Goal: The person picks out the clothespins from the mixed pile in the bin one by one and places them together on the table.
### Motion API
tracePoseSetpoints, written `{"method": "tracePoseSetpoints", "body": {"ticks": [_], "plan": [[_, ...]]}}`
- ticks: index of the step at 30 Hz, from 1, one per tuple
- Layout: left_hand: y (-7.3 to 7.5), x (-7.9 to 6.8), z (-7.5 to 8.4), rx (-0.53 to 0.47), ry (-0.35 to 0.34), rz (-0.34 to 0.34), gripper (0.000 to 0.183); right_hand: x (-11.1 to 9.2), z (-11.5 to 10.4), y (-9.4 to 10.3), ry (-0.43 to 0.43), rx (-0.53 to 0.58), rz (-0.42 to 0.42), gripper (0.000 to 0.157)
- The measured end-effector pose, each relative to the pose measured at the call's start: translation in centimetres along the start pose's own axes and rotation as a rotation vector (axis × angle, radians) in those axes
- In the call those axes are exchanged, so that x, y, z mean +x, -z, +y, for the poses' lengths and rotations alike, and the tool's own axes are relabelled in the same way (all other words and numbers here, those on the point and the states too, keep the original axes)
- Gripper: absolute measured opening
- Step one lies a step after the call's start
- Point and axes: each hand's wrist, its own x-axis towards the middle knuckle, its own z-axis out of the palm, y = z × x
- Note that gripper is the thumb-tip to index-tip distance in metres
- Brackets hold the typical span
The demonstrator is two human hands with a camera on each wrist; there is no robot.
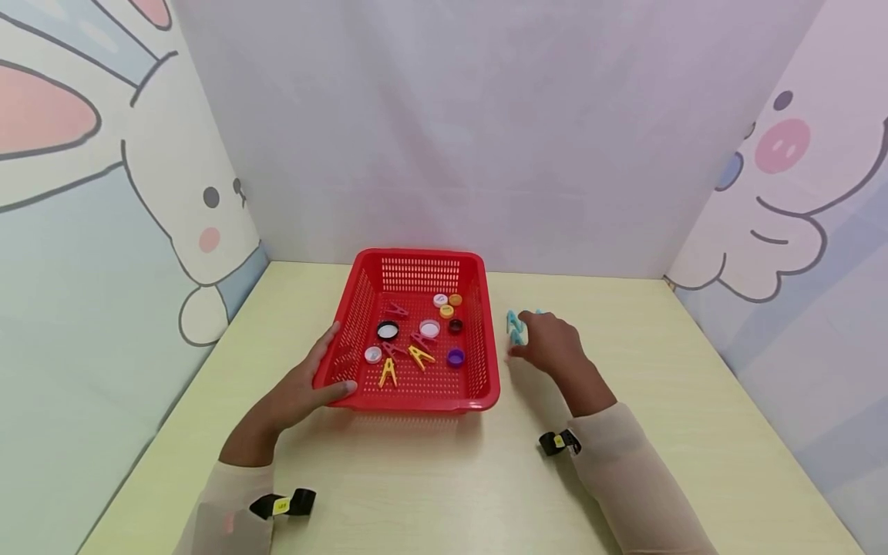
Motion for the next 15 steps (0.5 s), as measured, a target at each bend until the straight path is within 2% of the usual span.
{"method": "tracePoseSetpoints", "body": {"ticks": [5,12,15], "plan": [[0.0,0.0,0.0,-0.001,0.001,0.002,0.121,-0.4,-0.4,0.9,0.011,0.015,-0.005,0.051],[0.0,0.0,0.0,-0.003,0.001,0.001,0.122,-1.2,-1.3,2.3,0.013,0.009,0.003,0.073],[0.0,0.1,0.0,-0.002,0.000,0.005,0.122,-1.7,-1.8,2.9,0.019,0.027,0.010,0.073]]}}
